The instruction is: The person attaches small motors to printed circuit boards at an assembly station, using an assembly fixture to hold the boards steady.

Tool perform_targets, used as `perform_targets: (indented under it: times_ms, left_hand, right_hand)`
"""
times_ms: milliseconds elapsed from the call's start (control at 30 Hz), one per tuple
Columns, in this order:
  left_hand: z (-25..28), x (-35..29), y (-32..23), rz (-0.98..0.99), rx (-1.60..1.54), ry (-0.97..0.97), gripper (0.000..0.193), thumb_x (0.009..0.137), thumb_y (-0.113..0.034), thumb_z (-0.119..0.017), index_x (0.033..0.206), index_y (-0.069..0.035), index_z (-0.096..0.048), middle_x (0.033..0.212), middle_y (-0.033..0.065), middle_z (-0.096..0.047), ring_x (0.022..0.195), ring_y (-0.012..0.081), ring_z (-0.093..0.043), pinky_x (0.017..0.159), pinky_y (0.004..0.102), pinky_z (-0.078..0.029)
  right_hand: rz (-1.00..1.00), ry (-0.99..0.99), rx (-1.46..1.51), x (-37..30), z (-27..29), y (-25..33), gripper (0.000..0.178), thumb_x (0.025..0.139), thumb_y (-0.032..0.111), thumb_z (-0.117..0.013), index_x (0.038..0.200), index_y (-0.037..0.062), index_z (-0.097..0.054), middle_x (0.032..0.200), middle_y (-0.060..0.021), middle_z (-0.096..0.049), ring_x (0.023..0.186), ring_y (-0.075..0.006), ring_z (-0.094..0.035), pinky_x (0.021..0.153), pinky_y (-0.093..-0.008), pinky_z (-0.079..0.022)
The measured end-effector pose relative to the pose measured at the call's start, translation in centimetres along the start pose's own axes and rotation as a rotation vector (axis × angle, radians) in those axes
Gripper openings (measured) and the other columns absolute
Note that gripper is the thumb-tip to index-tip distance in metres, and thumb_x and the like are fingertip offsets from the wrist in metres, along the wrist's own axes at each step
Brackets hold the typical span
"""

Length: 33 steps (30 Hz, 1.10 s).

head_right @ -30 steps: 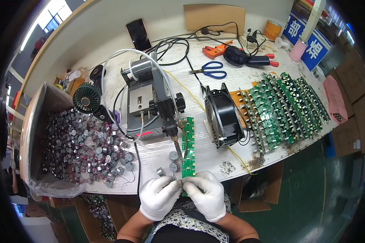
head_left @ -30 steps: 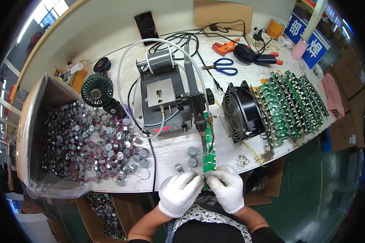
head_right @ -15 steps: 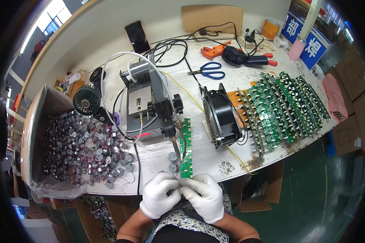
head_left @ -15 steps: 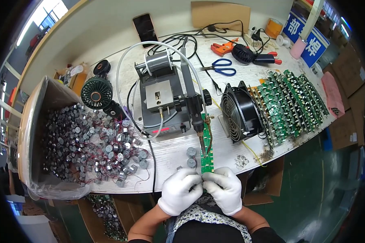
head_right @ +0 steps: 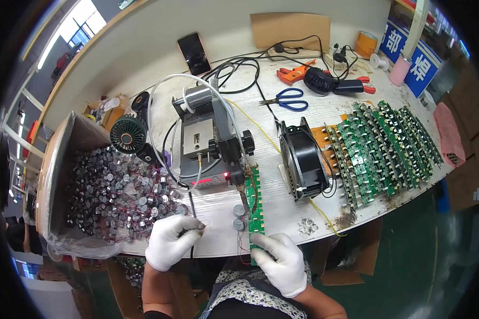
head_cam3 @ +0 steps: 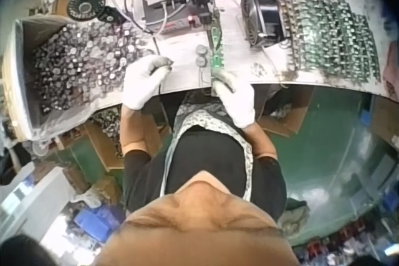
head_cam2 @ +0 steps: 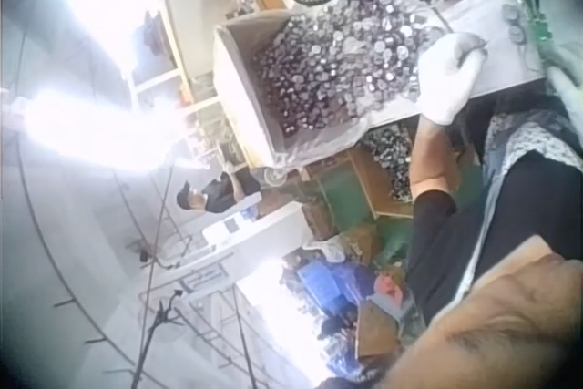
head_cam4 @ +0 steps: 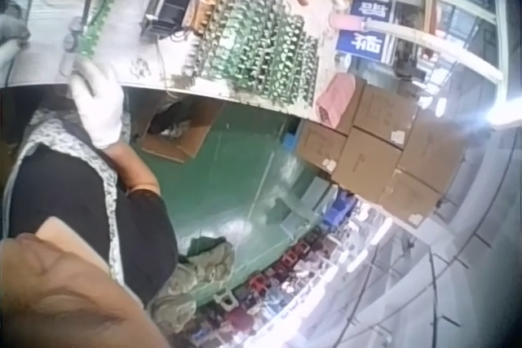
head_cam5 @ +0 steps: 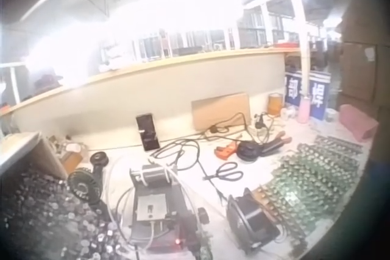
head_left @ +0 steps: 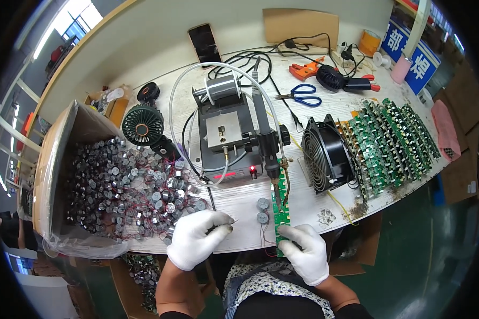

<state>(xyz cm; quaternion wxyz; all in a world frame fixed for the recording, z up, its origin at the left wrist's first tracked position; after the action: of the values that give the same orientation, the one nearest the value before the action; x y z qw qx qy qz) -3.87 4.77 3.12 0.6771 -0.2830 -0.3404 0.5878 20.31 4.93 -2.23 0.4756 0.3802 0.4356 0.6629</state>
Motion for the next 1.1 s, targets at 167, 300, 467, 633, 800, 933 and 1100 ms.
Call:
perform_targets:
  times_ms: [167,300,467,633,800,933,1100]
  left_hand:
    - [-2.0,0.2,-0.7,-0.089,0.241,0.066,0.009,0.081,-0.012,-0.068,0.09,-0.01,-0.067,0.076,0.0089,-0.066,0.069,0.0272,-0.065,0.06,0.0354,-0.051]
    - [-4.7,-0.6,-1.3,-0.125,0.193,0.051,0.012,0.081,-0.011,-0.067,0.093,-0.011,-0.065,0.077,0.0077,-0.063,0.068,0.0275,-0.064,0.059,0.0365,-0.051]
    - [-6.3,-0.6,-1.3,-0.09,0.1,0.107,0.015,0.075,-0.004,-0.069,0.089,-0.006,-0.065,0.08,0.0106,-0.066,0.071,0.0291,-0.066,0.062,0.0357,-0.053]
    - [-6.7,-0.8,-1.5,-0.112,0.096,0.127,0.014,0.075,-0.005,-0.07,0.087,-0.006,-0.064,0.078,0.0105,-0.065,0.069,0.0286,-0.065,0.062,0.0354,-0.052]
    - [-7.1,-1.1,-1.6,-0.1,0.028,0.041,0.012,0.075,-0.004,-0.071,0.083,-0.005,-0.063,0.078,0.0107,-0.065,0.068,0.0282,-0.065,0.061,0.0355,-0.052]
    - [-7.4,-1.3,-0.7,-0.018,-0.113,0.016,0.01,0.076,-0.004,-0.07,0.084,-0.003,-0.063,0.079,0.0106,-0.064,0.066,0.0252,-0.063,0.06,0.0332,-0.05]
    - [-7.5,-1.3,0.0,0.05,-0.238,0.009,0.009,0.077,-0.007,-0.069,0.083,-0.003,-0.063,0.078,0.0102,-0.063,0.064,0.0214,-0.061,0.058,0.0307,-0.048]
  right_hand:
    - [0.022,0.005,-0.019,0.1,-0.1,0.4,0.029,0.076,0.006,-0.071,0.104,0.0027,-0.07,0.083,-0.011,-0.06,0.071,-0.022,-0.061,0.065,-0.0308,-0.049]
    - [0.074,0.03,-0.072,0.2,-0.1,0.7,0.031,0.076,0.006,-0.07,0.106,0.0032,-0.069,0.084,-0.0114,-0.06,0.073,-0.0226,-0.061,0.066,-0.0306,-0.05]
    - [0.039,0.015,-0.058,0.3,0.0,0.9,0.03,0.076,0.005,-0.07,0.106,0.0033,-0.069,0.086,-0.0117,-0.061,0.074,-0.0231,-0.062,0.067,-0.0303,-0.05]
    - [0.029,-0.003,-0.008,0.2,0.0,0.5,0.02,0.076,0.004,-0.071,0.096,0.0028,-0.07,0.086,-0.0118,-0.062,0.076,-0.024,-0.064,0.068,-0.0309,-0.051]
    - [0.053,-0.014,-0.015,0.3,-0.1,0.5,0.016,0.076,0.004,-0.07,0.092,0.0015,-0.07,0.085,-0.0121,-0.063,0.076,-0.0246,-0.064,0.068,-0.0319,-0.051]
    - [0.062,-0.026,-0.013,0.4,-0.1,0.5,0.02,0.076,0.003,-0.07,0.095,0.0008,-0.069,0.085,-0.0122,-0.063,0.076,-0.0246,-0.064,0.068,-0.032,-0.051]
    - [0.016,-0.051,0.005,0.0,-0.3,0.6,0.024,0.075,0.002,-0.071,0.1,0.0005,-0.069,0.085,-0.012,-0.062,0.075,-0.0235,-0.064,0.067,-0.0308,-0.051]
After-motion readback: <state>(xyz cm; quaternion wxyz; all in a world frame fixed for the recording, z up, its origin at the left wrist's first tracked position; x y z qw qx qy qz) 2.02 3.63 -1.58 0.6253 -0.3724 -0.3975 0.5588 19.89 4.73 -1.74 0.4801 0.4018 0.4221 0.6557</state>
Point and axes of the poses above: each hand's wrist, its own x-axis towards the middle knuckle, its own z-axis out of the back of the hand, y = z × x, the point moved 1 cm from there along x, towards the middle knuckle
